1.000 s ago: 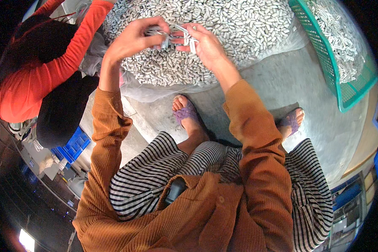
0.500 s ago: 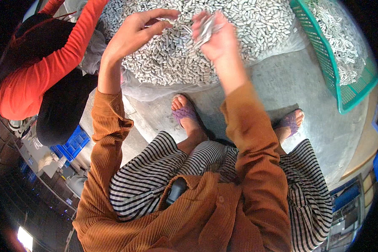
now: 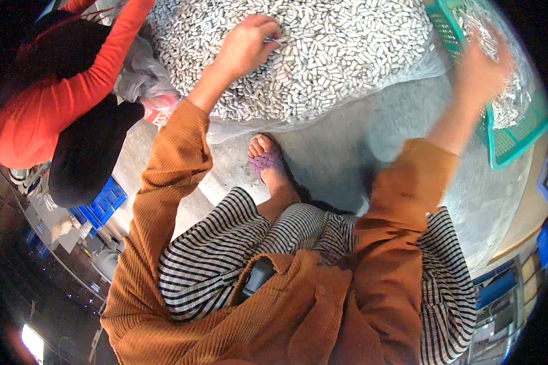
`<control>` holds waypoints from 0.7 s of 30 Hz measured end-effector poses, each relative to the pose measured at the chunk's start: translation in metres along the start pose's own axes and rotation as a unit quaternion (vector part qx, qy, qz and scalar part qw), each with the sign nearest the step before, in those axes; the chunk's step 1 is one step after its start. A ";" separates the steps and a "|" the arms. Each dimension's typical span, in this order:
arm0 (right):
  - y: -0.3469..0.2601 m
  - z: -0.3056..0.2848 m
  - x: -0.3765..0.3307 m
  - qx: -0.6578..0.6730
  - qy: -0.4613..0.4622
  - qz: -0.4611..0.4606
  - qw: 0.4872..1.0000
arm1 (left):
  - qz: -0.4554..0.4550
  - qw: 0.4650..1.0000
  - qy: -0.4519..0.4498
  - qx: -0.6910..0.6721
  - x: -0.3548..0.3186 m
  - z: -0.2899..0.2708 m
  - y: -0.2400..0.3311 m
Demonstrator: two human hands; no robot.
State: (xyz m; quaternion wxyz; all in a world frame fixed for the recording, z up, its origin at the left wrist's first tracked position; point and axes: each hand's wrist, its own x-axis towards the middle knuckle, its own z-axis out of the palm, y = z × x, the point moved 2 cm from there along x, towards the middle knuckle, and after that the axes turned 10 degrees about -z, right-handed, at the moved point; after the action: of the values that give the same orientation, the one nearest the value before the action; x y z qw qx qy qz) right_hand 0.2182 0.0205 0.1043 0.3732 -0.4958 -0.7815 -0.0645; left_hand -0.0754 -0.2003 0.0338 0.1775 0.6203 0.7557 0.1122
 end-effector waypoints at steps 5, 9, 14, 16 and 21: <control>-0.155 0.051 -0.100 0.153 -0.488 -0.024 0.859 | -0.177 0.976 0.033 -0.125 -0.018 -0.044 -0.042; -0.164 0.057 -0.132 0.130 -0.445 -0.055 0.884 | -0.235 0.961 -0.088 -0.119 -0.031 -0.057 -0.069; -0.163 0.057 -0.124 0.196 -0.467 -0.069 0.859 | -0.214 0.972 -0.052 -0.085 -0.047 -0.032 -0.050; -0.163 0.056 -0.123 0.211 -0.478 -0.055 0.851 | -0.207 0.978 -0.034 0.006 -0.049 -0.029 -0.028; -0.165 0.060 -0.133 0.221 -0.505 -0.029 0.834 | -0.207 0.969 -0.081 -0.109 -0.052 -0.026 -0.041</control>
State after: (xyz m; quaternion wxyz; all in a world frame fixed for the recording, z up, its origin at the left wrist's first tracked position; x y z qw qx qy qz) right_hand 0.0817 -0.1298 0.0196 0.0246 -0.3411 -0.8686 0.3586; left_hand -0.1136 -0.2583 0.0481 0.3240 0.4348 0.8338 0.1040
